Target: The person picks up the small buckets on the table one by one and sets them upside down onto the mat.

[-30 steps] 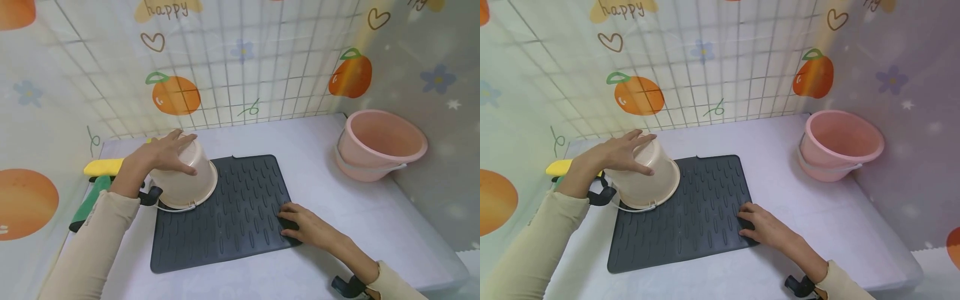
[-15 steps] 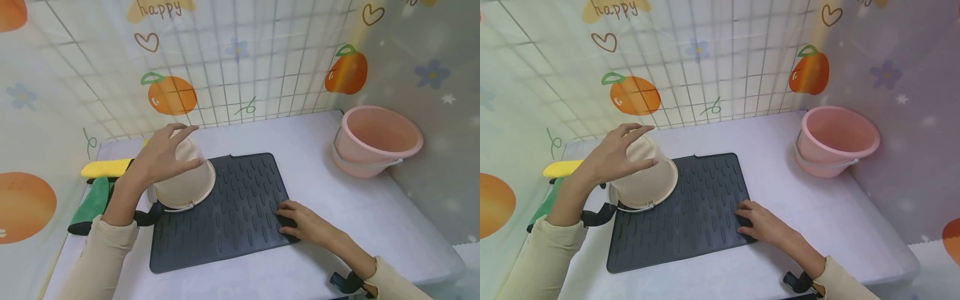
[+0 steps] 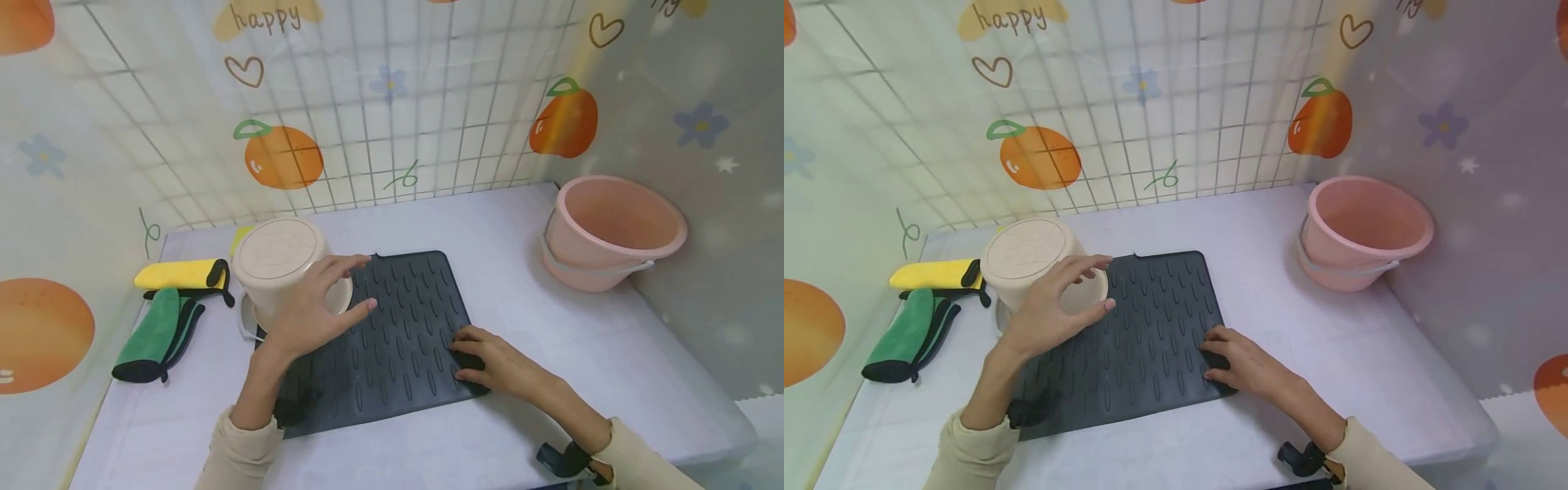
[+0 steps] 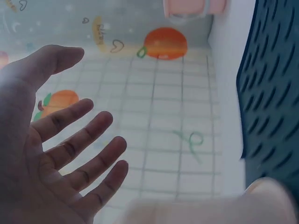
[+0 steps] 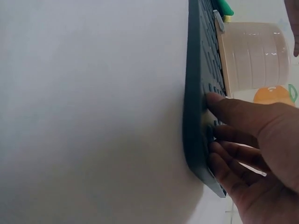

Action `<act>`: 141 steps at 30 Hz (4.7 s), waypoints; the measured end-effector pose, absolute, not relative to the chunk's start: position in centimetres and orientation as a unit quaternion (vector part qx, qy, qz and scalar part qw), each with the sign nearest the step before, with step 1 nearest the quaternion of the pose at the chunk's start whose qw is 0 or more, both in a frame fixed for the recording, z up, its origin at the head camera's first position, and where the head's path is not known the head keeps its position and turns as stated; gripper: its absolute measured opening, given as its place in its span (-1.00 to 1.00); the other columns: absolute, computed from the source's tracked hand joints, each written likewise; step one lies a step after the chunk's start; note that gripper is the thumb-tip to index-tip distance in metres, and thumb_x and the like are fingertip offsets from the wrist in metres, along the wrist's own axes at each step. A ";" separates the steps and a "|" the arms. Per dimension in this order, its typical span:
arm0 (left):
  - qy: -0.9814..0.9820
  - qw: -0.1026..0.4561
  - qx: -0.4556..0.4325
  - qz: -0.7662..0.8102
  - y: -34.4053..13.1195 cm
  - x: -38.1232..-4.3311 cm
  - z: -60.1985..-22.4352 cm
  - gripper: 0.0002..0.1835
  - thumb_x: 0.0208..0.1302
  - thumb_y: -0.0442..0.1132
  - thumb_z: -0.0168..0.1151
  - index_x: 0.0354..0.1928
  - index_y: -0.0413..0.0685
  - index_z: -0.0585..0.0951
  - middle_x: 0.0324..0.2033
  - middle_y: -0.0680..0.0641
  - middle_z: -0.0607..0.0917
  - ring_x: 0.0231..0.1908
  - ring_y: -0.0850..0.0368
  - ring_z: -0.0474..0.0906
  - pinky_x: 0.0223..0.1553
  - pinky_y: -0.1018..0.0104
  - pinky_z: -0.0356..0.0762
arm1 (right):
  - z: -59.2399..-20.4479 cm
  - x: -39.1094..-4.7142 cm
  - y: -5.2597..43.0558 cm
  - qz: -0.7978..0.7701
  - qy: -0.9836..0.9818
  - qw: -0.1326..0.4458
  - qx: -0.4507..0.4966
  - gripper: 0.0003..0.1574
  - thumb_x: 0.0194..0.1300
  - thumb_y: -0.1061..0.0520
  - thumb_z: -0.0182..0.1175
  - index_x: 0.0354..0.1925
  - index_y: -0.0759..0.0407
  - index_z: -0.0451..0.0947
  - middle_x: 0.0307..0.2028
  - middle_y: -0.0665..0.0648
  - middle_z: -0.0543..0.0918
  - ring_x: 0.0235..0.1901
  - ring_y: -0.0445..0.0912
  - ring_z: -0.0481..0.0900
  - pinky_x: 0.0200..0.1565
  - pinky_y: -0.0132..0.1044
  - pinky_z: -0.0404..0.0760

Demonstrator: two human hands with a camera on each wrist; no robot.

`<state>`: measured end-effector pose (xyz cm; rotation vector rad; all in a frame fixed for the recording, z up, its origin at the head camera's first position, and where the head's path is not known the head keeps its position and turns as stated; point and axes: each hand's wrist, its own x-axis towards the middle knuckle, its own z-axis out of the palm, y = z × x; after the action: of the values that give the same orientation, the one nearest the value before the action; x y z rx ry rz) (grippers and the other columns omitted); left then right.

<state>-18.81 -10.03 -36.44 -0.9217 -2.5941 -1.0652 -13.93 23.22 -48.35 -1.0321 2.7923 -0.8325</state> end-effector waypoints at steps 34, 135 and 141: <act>-0.825 -0.029 -0.291 -0.483 -4.4 -14.6 -48.9 -0.32 0.21 0.03 0.45 0.35 0.11 0.48 0.11 0.02 0.59 0.02 0.04 0.54 0.08 0.03 0.52 | -48.7 -14.1 23.3 -0.275 0.903 0.028 -0.329 -0.42 0.19 0.11 0.47 0.11 0.37 0.61 0.09 0.16 0.52 0.07 0.01 0.53 0.07 -0.11 0.59; -0.851 -0.034 -0.328 -0.408 -4.3 -13.7 -51.5 -0.53 0.19 -0.15 0.49 0.14 -0.02 0.63 0.20 -0.02 0.50 0.21 0.05 0.29 0.22 -0.09 0.31 | -34.0 -20.2 36.9 -0.174 0.938 -0.296 -0.053 -0.81 0.15 0.26 0.32 -0.39 0.46 0.66 -0.48 0.35 0.63 -0.47 0.16 0.51 -0.41 -0.17 0.35; -0.851 -0.036 -0.328 -0.408 -4.3 -13.8 -51.6 -0.53 0.19 -0.15 0.49 0.14 -0.03 0.63 0.21 -0.02 0.49 0.21 0.04 0.29 0.22 -0.09 0.31 | -33.6 -19.8 36.4 -0.201 0.930 -0.304 -0.045 -0.74 0.13 0.23 0.39 -0.30 0.47 0.71 -0.43 0.36 0.66 -0.47 0.07 0.53 -0.44 -0.54 0.21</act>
<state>-13.82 -4.25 -51.59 -1.0561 -2.7369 -1.3123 -19.79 36.40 -33.61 -0.1772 3.6699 -0.7923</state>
